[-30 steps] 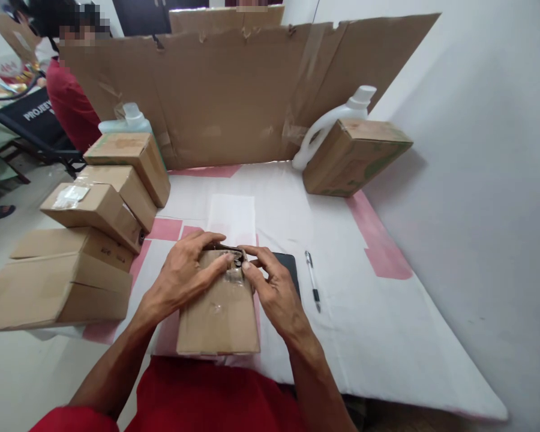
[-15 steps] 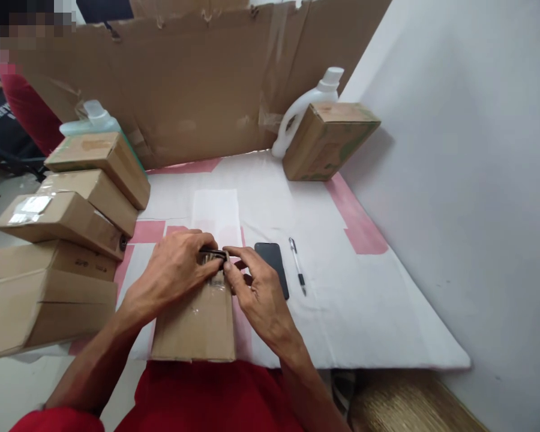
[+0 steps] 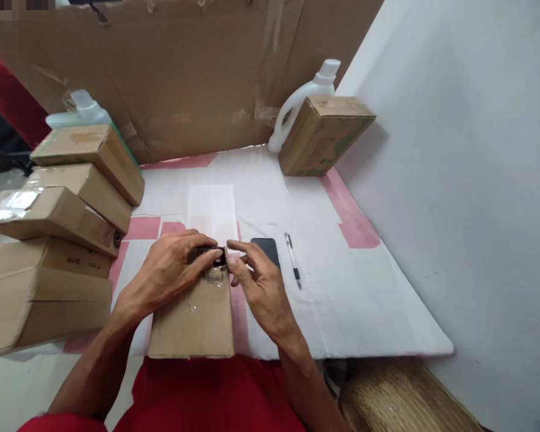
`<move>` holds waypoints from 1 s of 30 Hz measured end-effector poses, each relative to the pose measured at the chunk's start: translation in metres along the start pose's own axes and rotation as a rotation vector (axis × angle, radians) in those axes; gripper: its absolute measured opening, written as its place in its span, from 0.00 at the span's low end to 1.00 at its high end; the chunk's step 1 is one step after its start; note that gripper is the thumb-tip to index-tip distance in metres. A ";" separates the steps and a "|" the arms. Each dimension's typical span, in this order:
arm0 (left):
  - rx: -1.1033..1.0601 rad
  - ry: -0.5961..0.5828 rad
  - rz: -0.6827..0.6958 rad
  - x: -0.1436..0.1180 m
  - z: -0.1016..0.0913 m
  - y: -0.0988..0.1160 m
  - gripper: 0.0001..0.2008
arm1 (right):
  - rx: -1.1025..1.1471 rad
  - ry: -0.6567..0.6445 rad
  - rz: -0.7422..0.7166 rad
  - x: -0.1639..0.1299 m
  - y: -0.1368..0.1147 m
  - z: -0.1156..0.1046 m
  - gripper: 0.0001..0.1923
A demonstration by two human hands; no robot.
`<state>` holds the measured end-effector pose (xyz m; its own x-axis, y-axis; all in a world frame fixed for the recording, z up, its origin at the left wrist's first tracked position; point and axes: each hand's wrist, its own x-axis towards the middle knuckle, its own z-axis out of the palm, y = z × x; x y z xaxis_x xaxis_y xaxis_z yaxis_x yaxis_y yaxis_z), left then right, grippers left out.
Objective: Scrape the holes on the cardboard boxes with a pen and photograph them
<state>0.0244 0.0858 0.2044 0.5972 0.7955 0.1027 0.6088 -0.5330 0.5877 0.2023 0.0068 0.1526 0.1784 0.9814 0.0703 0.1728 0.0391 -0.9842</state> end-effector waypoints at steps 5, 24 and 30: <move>-0.051 0.063 0.022 -0.015 -0.010 -0.008 0.16 | -0.357 0.286 0.130 -0.003 0.046 -0.054 0.24; -0.226 0.086 -0.046 -0.023 0.014 -0.011 0.12 | 0.234 0.315 0.323 -0.001 0.069 -0.093 0.16; -0.230 0.103 -0.046 -0.025 0.017 -0.010 0.12 | 0.365 0.208 -0.033 -0.005 0.008 -0.019 0.07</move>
<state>0.0127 0.0664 0.1823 0.5086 0.8485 0.1459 0.4917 -0.4254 0.7598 0.2213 -0.0016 0.1479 0.3770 0.9211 0.0977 -0.1664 0.1711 -0.9711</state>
